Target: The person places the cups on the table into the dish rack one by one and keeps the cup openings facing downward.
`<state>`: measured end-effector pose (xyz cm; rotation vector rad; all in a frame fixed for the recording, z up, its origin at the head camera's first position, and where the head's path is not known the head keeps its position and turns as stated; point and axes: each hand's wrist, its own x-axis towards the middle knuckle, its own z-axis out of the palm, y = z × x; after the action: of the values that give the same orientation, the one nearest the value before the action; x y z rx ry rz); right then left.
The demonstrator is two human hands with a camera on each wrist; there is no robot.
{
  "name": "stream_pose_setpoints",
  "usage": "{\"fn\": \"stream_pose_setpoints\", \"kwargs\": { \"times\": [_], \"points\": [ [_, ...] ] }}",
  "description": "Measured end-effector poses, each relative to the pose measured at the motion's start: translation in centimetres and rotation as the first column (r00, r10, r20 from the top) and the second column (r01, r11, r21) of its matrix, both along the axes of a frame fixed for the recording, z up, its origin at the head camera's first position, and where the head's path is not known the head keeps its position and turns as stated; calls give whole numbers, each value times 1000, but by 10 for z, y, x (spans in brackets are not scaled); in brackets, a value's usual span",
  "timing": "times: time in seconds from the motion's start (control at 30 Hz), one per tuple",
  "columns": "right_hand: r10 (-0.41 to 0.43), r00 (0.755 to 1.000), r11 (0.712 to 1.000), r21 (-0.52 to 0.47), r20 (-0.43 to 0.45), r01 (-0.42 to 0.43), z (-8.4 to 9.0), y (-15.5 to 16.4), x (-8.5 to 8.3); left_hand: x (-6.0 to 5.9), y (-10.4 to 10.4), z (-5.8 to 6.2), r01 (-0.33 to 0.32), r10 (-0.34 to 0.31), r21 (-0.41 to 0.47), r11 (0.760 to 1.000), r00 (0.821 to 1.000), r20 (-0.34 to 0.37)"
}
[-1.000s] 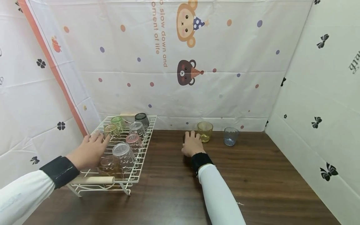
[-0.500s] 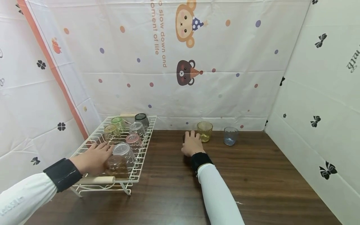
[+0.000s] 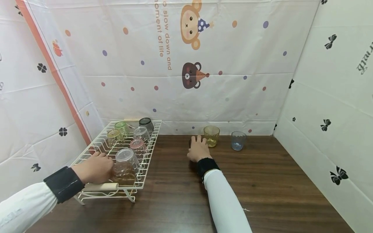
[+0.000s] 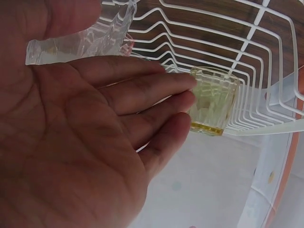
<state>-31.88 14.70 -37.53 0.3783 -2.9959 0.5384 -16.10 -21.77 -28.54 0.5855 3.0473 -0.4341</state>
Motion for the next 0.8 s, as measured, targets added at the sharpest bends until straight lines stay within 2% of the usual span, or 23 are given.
{"fn": "stream_pose_setpoints", "kwargs": {
  "times": [0.17, 0.37, 0.57, 0.7, 0.8],
  "points": [
    [-4, 1000, 1000, -4, 7, 4, -3, 2, -1, -2, -2, 0, -13, 12, 16, 1000, 999, 43],
    [-2, 1000, 1000, 24, -1, 2, -5, 7, 4, -3, -7, 0, -10, 8, 54, 998, 999, 47],
    [-2, 999, 1000, 6, -39, 2, -7, 7, 4, -3, -12, 7, -26, 24, 53, 998, 999, 31],
    [2, 998, 998, -69, -66, -6, -13, 8, 7, 1, -15, 11, 15, -12, 74, 997, 999, -41],
    [-3, 998, 985, -171, -58, -7, -18, 12, 9, 4, -17, 13, 37, -24, 88, 995, 989, -144]
  ]
}}
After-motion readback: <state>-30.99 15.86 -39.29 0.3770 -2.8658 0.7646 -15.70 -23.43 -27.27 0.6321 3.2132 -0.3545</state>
